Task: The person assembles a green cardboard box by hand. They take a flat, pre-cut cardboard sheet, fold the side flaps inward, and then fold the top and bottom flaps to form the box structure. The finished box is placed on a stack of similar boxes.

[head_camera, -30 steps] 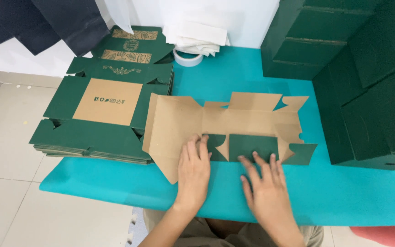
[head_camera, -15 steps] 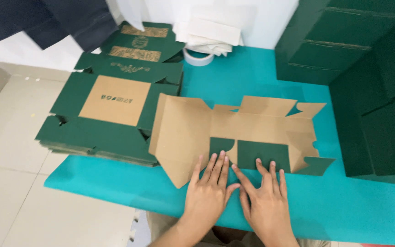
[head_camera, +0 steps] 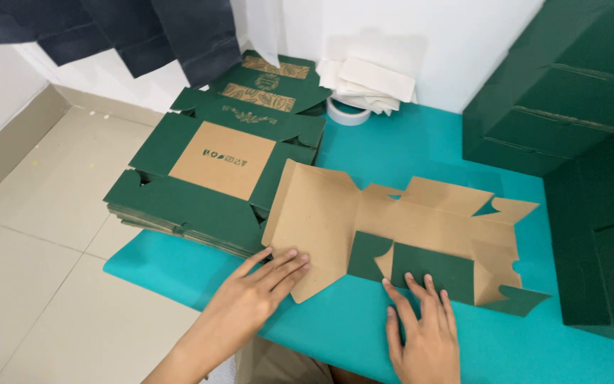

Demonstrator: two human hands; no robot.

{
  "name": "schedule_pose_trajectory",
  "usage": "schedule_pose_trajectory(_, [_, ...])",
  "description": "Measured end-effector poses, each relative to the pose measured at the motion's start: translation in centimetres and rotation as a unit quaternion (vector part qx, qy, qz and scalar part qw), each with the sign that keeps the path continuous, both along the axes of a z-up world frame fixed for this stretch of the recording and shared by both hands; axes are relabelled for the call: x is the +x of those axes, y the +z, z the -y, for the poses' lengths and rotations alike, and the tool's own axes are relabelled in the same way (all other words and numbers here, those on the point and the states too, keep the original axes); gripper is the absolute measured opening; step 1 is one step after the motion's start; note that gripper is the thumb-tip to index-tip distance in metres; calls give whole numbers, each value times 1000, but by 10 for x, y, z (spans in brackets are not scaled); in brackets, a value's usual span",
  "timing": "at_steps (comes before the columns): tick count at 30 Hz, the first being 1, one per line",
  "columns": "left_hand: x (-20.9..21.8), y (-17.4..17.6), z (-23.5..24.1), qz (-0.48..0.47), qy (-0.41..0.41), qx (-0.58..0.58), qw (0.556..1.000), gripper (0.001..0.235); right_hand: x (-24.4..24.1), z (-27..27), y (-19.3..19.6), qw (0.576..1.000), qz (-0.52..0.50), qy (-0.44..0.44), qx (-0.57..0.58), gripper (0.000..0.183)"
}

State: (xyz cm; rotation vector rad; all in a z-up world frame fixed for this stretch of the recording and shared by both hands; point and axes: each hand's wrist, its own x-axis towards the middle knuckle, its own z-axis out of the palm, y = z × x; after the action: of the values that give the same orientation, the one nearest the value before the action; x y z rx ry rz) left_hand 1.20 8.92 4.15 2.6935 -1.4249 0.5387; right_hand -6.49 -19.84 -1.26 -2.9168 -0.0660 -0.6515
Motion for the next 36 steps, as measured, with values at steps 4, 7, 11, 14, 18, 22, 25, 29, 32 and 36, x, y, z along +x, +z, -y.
schedule_pose_trajectory(4, [3, 1, 15, -48, 11, -90, 995, 59, 1, 0, -1, 1000, -21, -8, 18, 39])
schedule_pose_trajectory(7, [6, 6, 34, -19, 65, -168, 984, 14, 0, -2, 1, 1000, -18, -11, 22, 39])
schedule_pose_trajectory(11, [16, -7, 56, 77, 196, -163, 964, 15, -1, -4, 4, 999, -13, -8, 31, 39])
schedule_pose_trajectory(14, [19, -3, 64, 117, 218, -153, 957, 17, -1, -3, 6, 999, -21, -5, 34, 39])
schedule_pose_trajectory(18, [16, -22, 64, 127, 158, -78, 976, 25, -1, -3, 6, 1000, -1, 1, 31, 38])
schedule_pose_trajectory(22, [-8, -28, 70, 97, 139, -106, 980, 28, -1, -2, 6, 999, -16, -3, 39, 39])
schedule_pose_trajectory(25, [-20, -33, 70, -11, 148, -90, 985, 66, -1, 0, 5, 998, -46, 0, 41, 41])
schedule_pose_trajectory(29, [-20, -28, 67, -54, 142, -107, 983, 78, -1, -3, 10, 999, -38, -1, 31, 40])
schedule_pose_trajectory(32, [-21, -26, 63, -51, 140, -124, 981, 71, -2, -3, 10, 999, -45, -3, 22, 40])
schedule_pose_trajectory(36, [-20, -30, 45, 43, 220, -58, 973, 75, -2, -1, 10, 998, -54, 3, 25, 41])
